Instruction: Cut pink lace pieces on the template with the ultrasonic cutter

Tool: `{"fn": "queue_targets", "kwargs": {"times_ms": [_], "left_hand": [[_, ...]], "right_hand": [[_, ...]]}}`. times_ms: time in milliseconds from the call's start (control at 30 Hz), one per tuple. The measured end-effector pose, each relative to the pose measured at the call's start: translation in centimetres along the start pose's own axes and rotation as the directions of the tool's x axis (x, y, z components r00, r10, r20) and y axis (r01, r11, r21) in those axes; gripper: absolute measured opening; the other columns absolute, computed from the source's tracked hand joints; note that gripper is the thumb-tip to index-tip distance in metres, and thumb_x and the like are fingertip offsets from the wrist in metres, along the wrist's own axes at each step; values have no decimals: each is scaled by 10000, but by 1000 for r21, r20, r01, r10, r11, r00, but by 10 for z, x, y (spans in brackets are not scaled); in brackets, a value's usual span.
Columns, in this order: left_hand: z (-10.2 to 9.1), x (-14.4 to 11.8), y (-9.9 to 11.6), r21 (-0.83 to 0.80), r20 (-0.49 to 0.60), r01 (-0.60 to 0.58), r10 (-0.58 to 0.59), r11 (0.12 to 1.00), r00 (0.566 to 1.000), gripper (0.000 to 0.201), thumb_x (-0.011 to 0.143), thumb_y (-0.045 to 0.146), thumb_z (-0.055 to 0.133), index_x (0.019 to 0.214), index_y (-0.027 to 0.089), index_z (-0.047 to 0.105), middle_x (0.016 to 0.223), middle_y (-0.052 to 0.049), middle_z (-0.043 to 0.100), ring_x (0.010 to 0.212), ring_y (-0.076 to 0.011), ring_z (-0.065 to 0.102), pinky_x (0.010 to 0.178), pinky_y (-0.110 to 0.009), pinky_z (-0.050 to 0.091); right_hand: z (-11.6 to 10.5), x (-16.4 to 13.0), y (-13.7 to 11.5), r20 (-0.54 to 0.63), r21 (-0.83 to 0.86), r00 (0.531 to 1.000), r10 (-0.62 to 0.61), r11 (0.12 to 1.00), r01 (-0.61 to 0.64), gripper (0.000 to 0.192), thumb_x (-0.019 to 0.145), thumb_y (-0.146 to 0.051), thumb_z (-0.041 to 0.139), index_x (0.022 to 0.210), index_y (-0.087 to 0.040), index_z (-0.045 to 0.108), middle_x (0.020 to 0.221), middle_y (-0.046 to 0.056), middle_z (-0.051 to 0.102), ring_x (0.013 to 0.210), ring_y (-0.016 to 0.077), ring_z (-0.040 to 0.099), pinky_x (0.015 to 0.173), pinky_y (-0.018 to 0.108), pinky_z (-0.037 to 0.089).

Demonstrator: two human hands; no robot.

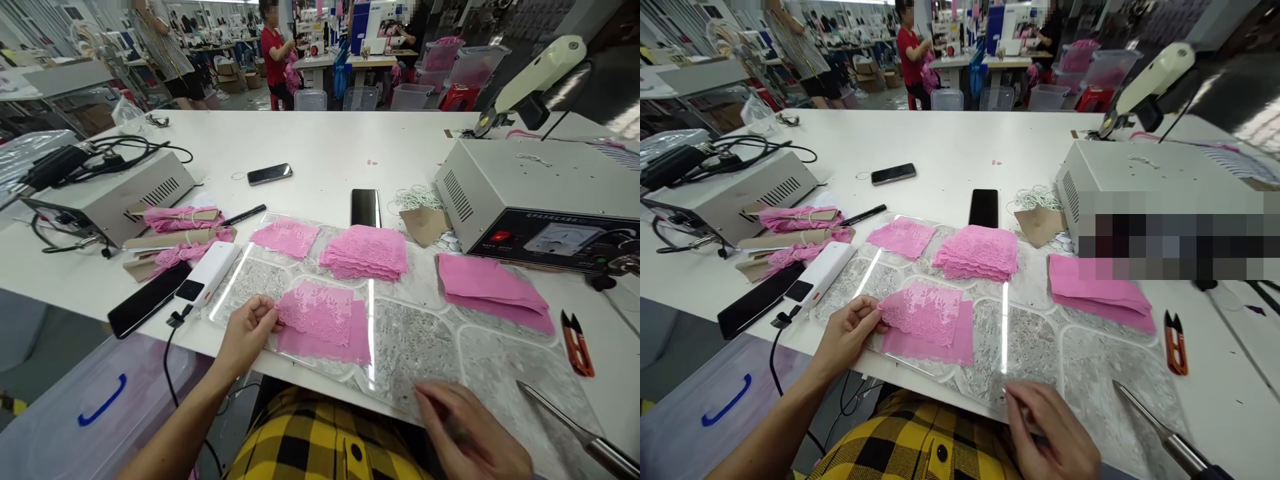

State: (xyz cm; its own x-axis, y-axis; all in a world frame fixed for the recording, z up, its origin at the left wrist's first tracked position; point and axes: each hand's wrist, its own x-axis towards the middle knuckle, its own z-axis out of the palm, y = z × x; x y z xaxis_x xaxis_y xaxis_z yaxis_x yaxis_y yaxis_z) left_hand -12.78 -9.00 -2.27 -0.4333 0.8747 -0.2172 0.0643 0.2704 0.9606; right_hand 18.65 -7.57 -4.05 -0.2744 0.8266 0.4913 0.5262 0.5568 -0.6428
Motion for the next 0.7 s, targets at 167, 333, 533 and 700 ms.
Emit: {"fn": "queue_targets", "kwargs": {"times_ms": [167, 333, 533, 700], "left_hand": [[1, 3, 11, -160, 56, 90, -82, 983, 995, 366, 672, 430, 764, 777, 144, 560, 696, 15, 631, 622, -114, 647, 645, -236, 568], [9, 8, 22, -292, 152, 179, -139, 939, 979, 384, 656, 418, 781, 787, 153, 537, 669, 15, 643, 636, -123, 662, 648, -243, 577], [10, 10, 26, -349, 199, 206, -143, 914, 970, 360, 660, 377, 787, 787, 151, 538, 699, 0, 673, 649, -119, 678, 655, -228, 578], [7, 12, 23, -383, 198, 213, -145, 899, 969, 357, 651, 366, 798, 770, 147, 542, 685, 0, 677, 629, -103, 670, 651, -211, 575]], "right_hand": [[49, 63, -15, 140, -36, 936, -323, 943, 330, 68, 868, -184, 594, 933, -192, 610, 796, 36, 638, 746, 149, 597, 673, 262, 510], [79, 70, -21, 295, -138, 891, -344, 908, 396, 44, 863, -220, 557, 859, -193, 592, 787, 48, 602, 749, 183, 561, 635, 292, 463], [75, 69, -15, 385, -123, 867, -317, 913, 389, 59, 861, -185, 535, 851, -201, 591, 809, 43, 601, 745, 167, 555, 630, 272, 459], [73, 73, -9, 398, -80, 860, -321, 921, 381, 134, 889, -163, 503, 818, -203, 609, 773, 33, 610, 710, 148, 572, 619, 255, 481]]}}
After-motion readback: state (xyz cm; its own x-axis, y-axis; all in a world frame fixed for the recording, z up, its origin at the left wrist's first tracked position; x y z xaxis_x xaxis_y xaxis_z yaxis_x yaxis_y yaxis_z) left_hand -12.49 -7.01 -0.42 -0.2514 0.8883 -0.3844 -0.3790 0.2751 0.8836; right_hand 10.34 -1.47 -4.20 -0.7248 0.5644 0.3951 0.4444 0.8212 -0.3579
